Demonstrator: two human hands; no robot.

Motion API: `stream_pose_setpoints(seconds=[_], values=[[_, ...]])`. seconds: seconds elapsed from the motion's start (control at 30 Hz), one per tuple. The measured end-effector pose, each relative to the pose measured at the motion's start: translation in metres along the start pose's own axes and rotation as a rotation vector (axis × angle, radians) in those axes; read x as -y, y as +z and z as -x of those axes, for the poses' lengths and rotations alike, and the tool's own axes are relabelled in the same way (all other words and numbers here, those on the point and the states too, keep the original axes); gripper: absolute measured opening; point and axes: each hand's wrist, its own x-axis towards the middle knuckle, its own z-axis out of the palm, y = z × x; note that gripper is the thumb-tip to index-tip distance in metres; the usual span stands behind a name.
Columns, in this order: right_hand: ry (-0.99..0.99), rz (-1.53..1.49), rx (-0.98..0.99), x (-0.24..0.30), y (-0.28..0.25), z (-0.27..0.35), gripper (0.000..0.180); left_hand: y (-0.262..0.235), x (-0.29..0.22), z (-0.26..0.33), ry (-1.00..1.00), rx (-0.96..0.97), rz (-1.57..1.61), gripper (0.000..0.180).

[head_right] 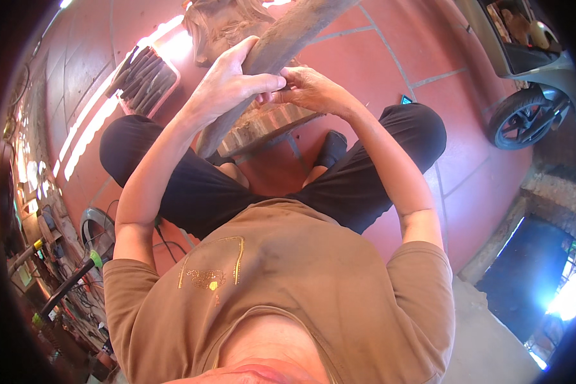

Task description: The person carves a wooden block using a chisel and mallet while sitting cross-legged on the floor. They repeatedly strike the chisel to shape the wood, occasionally adjusting the block's position.

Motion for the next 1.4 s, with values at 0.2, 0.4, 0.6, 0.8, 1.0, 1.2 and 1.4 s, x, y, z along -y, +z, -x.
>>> stream_pose_setpoints(seconds=[0.2, 0.4, 0.6, 0.8, 1.0, 1.2, 1.4], values=[[-0.042, -0.216, -0.214, -0.041, -0.004, -0.010, 0.024, -0.009, -0.008, 0.010, 0.023, -0.103, -0.114, 0.041], [0.038, -0.204, -0.174, -0.032, -0.010, -0.009, 0.016, -0.025, -0.006, 0.024, -0.009, -0.208, -0.067, 0.043], [0.013, -0.161, -0.206, -0.042, -0.003, -0.011, 0.013, -0.033, 0.000, 0.032, 0.007, -0.242, -0.117, 0.045], [-0.048, 0.024, -0.205, -0.024, 0.005, -0.011, 0.016, -0.036, -0.008, 0.035, 0.032, -0.237, -0.032, 0.043], [-0.054, 0.059, -0.189, -0.019, 0.012, -0.014, 0.016, -0.031, -0.011, 0.041, 0.100, -0.288, 0.015, 0.041], [-0.080, 0.215, -0.270, -0.026, 0.008, -0.017, 0.016, -0.029, 0.002, 0.046, -0.030, -0.093, -0.350, 0.046], [-0.068, 0.107, -0.198, -0.024, 0.012, -0.015, 0.017, -0.036, -0.024, 0.048, 0.052, -0.189, -0.152, 0.049]])
